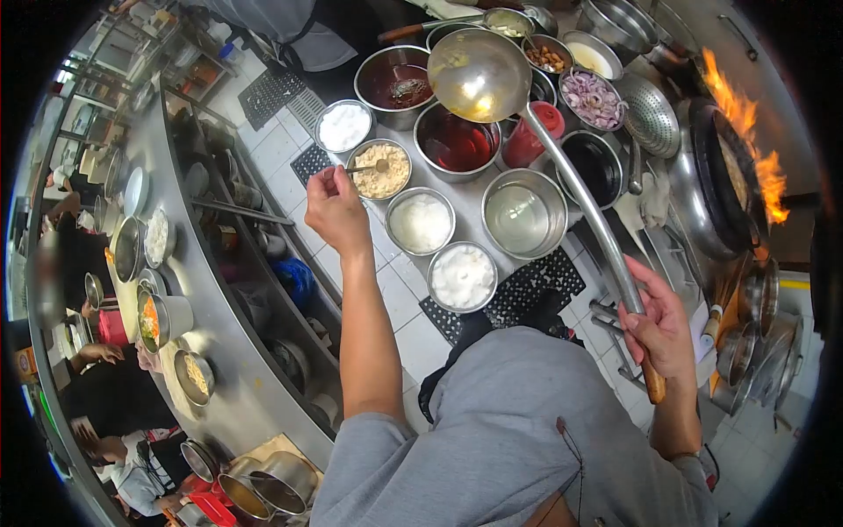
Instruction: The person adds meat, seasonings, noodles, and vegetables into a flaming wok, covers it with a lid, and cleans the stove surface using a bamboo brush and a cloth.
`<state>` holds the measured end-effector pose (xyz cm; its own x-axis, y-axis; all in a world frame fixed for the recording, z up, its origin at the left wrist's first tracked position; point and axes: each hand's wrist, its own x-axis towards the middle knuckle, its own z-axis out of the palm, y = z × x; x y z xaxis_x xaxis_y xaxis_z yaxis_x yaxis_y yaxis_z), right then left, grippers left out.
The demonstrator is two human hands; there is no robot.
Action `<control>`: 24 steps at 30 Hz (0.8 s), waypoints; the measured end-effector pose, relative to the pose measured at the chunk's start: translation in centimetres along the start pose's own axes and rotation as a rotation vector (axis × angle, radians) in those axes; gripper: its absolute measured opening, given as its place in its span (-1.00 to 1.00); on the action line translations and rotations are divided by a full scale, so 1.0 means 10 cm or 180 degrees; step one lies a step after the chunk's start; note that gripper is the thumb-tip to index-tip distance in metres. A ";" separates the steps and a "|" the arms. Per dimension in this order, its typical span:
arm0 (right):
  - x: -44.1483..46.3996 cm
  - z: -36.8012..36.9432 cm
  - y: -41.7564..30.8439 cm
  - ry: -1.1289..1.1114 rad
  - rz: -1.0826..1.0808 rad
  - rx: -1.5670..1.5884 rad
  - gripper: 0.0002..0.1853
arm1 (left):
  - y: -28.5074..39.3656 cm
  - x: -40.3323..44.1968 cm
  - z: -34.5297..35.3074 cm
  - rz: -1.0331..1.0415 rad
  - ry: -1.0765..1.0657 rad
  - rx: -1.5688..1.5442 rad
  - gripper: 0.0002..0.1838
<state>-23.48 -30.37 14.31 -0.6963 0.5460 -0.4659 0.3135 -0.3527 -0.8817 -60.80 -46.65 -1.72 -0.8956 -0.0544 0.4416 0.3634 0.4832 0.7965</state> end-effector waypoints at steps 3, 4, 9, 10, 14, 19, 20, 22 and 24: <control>0.01 0.00 0.04 -0.0055 0.0047 0.0030 -0.25 | -0.09 0.02 0.09 -0.0037 -0.0002 0.0099 -0.79; 0.01 0.01 0.05 -0.0064 0.0062 0.0048 -0.25 | -0.09 0.03 0.09 -0.0028 -0.0004 0.0153 -0.79; 0.00 0.03 0.08 -0.0076 0.0125 0.0039 -0.25 | -0.19 0.04 0.15 -0.0146 -0.0053 0.0080 -0.78; 0.00 0.03 0.08 -0.0077 0.0136 0.0041 -0.25 | -0.23 0.04 0.17 -0.0177 -0.0061 0.0025 -0.78; -0.02 0.03 0.08 -0.0108 0.0184 0.0067 -0.25 | -0.45 0.04 0.16 -0.0688 -0.0033 -0.0596 -0.83; -0.07 -0.04 0.03 -0.0226 0.0293 0.0048 -0.26 | -0.69 0.12 0.03 -0.1542 0.0171 -0.1795 -0.86; -0.08 -0.05 0.02 -0.0269 0.0306 0.0009 -0.26 | -0.69 0.12 -0.03 -0.1626 0.0202 -0.1854 -0.87; -0.11 0.00 -0.10 -0.0229 0.0579 -0.0160 -0.27 | -0.41 0.13 -0.24 -0.1734 0.0086 -0.2084 -0.86; -0.10 0.03 -0.14 -0.0284 0.0767 -0.0106 -0.28 | -0.04 0.08 -0.40 -0.1469 0.0043 -0.2161 -0.85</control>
<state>-23.40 -30.62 16.07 -0.6526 0.3795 -0.6558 0.4972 -0.4386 -0.7486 -60.59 -50.36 -0.01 -0.9914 -0.1308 0.0098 0.0392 -0.2242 0.9738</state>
